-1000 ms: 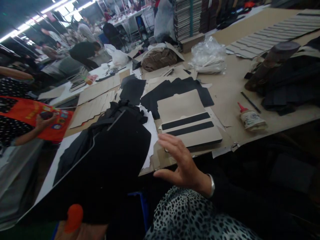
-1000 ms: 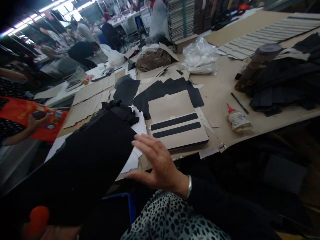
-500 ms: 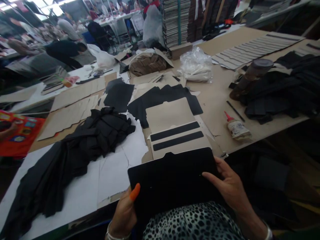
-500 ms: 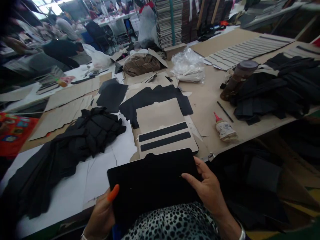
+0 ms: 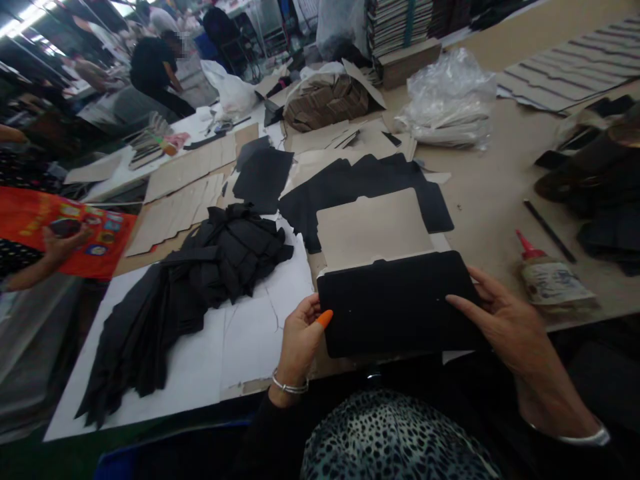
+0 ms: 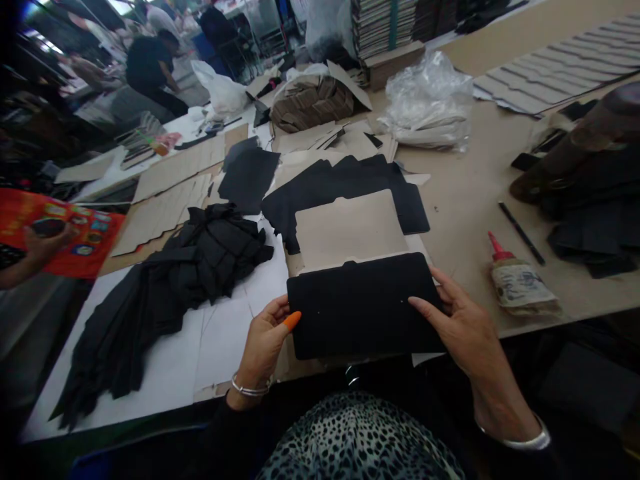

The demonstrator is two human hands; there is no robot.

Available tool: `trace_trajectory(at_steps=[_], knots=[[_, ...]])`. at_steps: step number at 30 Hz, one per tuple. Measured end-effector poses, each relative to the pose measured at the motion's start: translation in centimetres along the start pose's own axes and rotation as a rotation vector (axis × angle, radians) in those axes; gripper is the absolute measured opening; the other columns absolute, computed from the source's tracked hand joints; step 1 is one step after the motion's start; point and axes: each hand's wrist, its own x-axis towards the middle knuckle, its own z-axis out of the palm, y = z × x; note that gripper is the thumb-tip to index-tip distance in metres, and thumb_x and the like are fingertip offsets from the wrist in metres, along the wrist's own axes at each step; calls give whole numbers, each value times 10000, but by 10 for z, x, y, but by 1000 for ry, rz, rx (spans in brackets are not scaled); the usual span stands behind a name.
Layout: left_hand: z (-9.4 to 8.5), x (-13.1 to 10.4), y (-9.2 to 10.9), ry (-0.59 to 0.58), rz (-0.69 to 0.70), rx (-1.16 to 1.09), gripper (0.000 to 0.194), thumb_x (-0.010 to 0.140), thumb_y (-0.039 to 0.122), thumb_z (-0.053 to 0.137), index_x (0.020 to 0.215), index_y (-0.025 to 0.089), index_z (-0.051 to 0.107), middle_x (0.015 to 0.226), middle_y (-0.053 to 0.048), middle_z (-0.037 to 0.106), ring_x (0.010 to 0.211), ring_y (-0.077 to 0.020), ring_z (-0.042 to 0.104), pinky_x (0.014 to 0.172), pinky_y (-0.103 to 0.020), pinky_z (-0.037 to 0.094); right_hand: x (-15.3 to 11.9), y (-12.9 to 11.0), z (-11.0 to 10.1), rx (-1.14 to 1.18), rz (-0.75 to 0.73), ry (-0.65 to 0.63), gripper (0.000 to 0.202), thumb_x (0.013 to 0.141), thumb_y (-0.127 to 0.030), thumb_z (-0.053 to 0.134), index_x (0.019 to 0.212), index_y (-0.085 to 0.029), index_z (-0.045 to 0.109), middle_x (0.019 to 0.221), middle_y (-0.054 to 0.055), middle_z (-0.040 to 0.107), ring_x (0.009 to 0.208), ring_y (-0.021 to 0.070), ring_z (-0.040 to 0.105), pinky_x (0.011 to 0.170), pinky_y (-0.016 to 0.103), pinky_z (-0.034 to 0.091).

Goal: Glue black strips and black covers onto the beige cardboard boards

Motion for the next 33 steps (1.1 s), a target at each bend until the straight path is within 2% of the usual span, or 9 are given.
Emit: trace_trajectory(at_steps=[3,8,14,19,22,25,27,30,33], knots=[[-1,12,-5,34,19,41,440,714,264,812,1137,178,728,1082,-88,779,1011,-237,722,979,-414,561,11,0,5,-72,17,11,754,736,-565,817,1408,-299,604,1103,75,778,952,316,753,843,511,645],[-5,27,-14,92,31,211,488,726,300,795,1193,181,718,1055,-78,772,953,-218,707,925,-394,562,18,6,10,-146,-35,-3,753,785,-615,761,1426,-265,577,990,51,755,823,256,717,781,452,613],[-4,30,-15,138,121,474,446,757,317,746,1184,191,720,945,-49,739,817,-188,664,806,-351,560,26,14,11,-418,-160,57,679,840,-636,699,1400,-262,610,990,66,715,732,223,629,753,429,549],[-3,29,-15,130,247,632,394,792,294,692,1181,234,716,907,-20,667,717,-157,619,717,-328,553,26,16,10,-516,-248,49,611,894,-577,663,1408,-251,606,1018,90,674,755,230,596,755,430,542],[-8,30,-18,126,300,690,423,796,315,703,1212,240,694,967,-26,633,700,-144,603,694,-322,562,25,18,8,-543,-253,67,607,884,-559,685,1401,-250,614,1072,111,656,877,271,621,837,478,550],[-15,31,-23,125,284,655,540,805,370,726,1321,242,630,1142,-74,632,863,-182,659,779,-349,599,27,22,4,-416,-233,54,608,887,-559,680,1409,-257,603,1259,138,627,1070,303,636,946,511,546],[-15,32,-27,87,256,526,609,848,401,699,1419,250,551,1329,-113,603,1129,-241,653,966,-397,575,27,25,3,-246,-176,-7,624,931,-562,618,1474,-267,531,1410,139,581,1200,298,623,1022,509,529],[-9,32,-33,15,204,360,614,940,435,598,1510,256,453,1537,-110,503,1426,-271,470,1205,-434,383,24,29,4,-93,-91,-101,676,979,-576,535,1560,-255,406,1566,121,474,1408,279,495,1184,511,399],[1,32,-37,26,202,343,579,994,470,496,1522,237,445,1605,-85,439,1506,-262,355,1265,-419,259,17,31,9,-90,-62,-116,733,995,-612,480,1601,-230,323,1633,107,372,1509,257,348,1266,505,243]])
